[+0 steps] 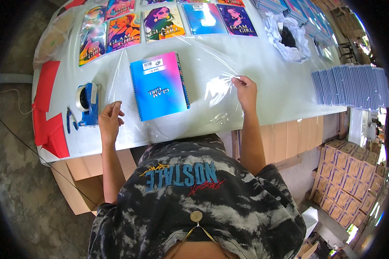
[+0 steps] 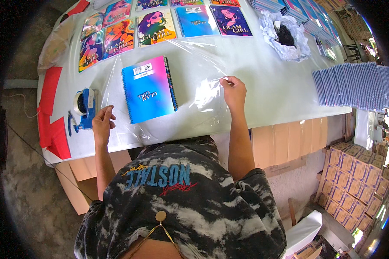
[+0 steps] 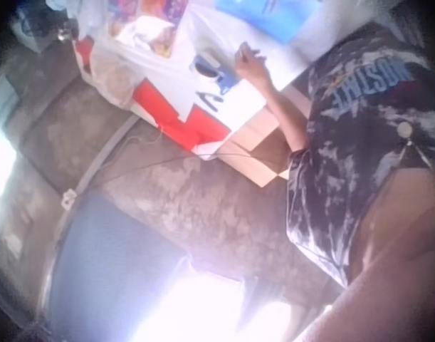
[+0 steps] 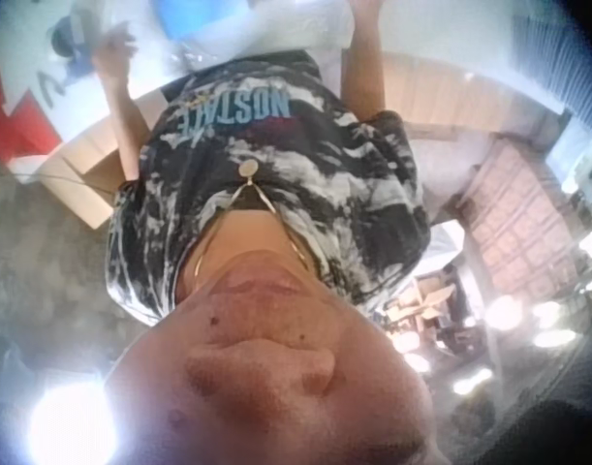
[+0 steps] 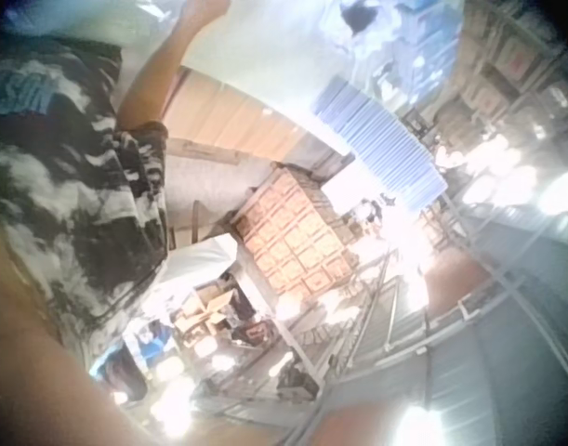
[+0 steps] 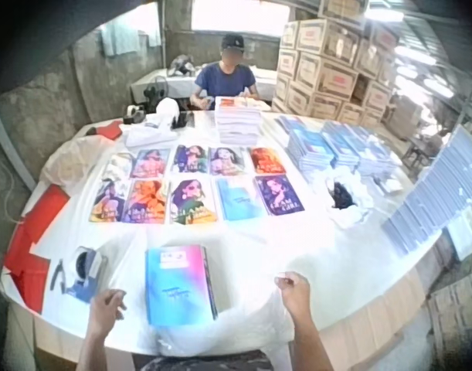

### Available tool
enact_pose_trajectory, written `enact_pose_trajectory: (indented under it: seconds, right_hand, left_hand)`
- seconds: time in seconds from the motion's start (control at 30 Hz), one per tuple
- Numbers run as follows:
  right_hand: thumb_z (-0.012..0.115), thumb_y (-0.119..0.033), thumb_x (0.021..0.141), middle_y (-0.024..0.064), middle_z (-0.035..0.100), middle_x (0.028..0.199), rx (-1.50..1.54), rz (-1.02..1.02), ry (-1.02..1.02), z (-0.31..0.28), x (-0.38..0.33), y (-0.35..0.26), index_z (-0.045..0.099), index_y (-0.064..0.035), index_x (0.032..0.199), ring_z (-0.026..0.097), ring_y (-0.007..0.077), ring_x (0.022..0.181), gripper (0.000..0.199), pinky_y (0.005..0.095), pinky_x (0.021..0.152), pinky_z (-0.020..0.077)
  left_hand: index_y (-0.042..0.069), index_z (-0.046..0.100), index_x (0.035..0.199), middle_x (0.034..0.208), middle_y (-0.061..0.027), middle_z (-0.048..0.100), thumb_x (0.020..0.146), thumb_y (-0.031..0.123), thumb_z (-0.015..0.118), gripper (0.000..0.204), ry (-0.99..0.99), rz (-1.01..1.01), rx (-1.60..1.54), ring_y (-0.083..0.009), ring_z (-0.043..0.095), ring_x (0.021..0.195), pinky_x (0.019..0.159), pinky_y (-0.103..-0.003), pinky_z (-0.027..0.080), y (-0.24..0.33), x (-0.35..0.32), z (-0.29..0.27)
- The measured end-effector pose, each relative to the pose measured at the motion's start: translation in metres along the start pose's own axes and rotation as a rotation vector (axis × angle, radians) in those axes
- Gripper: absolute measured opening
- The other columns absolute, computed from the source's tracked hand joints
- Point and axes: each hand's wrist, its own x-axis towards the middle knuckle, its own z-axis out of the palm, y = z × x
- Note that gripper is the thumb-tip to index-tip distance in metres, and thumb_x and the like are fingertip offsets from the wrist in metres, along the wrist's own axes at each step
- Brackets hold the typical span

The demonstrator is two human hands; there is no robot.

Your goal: The person repeatedly picks up spiral-bound notebooks, places them into clear plastic sleeves, and seals the sleeves with tape. The person stacks the packaged notebooks and places them into a cardboard box.

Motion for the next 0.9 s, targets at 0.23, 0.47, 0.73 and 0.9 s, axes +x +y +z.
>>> enact_pose_trajectory:
  seconds: [0.23,0.47,0.73,0.9]
  right_hand:
    - [0.065,-0.027,0.080,0.0045,0.065,0.074,-0.254,0.044,-0.469,-0.004,0.009,-0.028,0.066,0.0006,0.080,0.058,0.0134,0.067,0.028,0.0278,0.061,0.0447]
    - [0.064,-0.029,0.080,0.0085,0.066,0.075,-0.375,0.078,-0.654,0.004,0.036,-0.022,0.067,0.0007,0.075,0.060,0.0161,0.068,0.031,0.0300,0.065,0.0480]
    - [0.065,-0.027,0.082,0.0141,0.061,0.112,0.218,0.086,-0.652,0.016,0.040,-0.027,0.064,0.0017,0.089,0.056,0.0155,0.103,0.029,0.0286,0.088,0.0427]
    - [0.065,-0.018,0.082,0.0175,0.046,0.134,0.311,-0.252,-0.806,0.045,0.012,-0.046,0.061,0.0019,0.080,0.044,0.0140,0.121,0.020,0.0284,0.095,0.0338]
  left_hand:
    - [0.004,0.060,0.072,0.063,-0.0019,0.055,0.088,0.030,0.058,0.030,-0.155,0.005,0.079,-0.0074,0.050,0.052,0.048,-0.023,0.038,0.005,0.023,-0.003]
    - [0.002,0.058,0.068,0.084,-0.0067,0.057,0.085,0.027,0.062,0.031,-0.269,0.303,0.101,-0.0126,0.053,0.075,0.067,-0.027,0.041,0.015,0.034,0.017]
    - [0.003,0.047,0.061,0.143,-0.0156,0.032,0.085,0.018,0.058,0.030,-0.251,0.409,0.113,-0.0179,0.044,0.116,0.091,-0.034,0.035,0.020,0.037,0.029]
    - [0.005,0.050,0.060,0.140,-0.0214,0.035,0.083,0.011,0.060,0.026,-0.309,0.374,-0.120,-0.0246,0.025,0.135,0.102,-0.033,0.025,0.031,0.035,0.050]
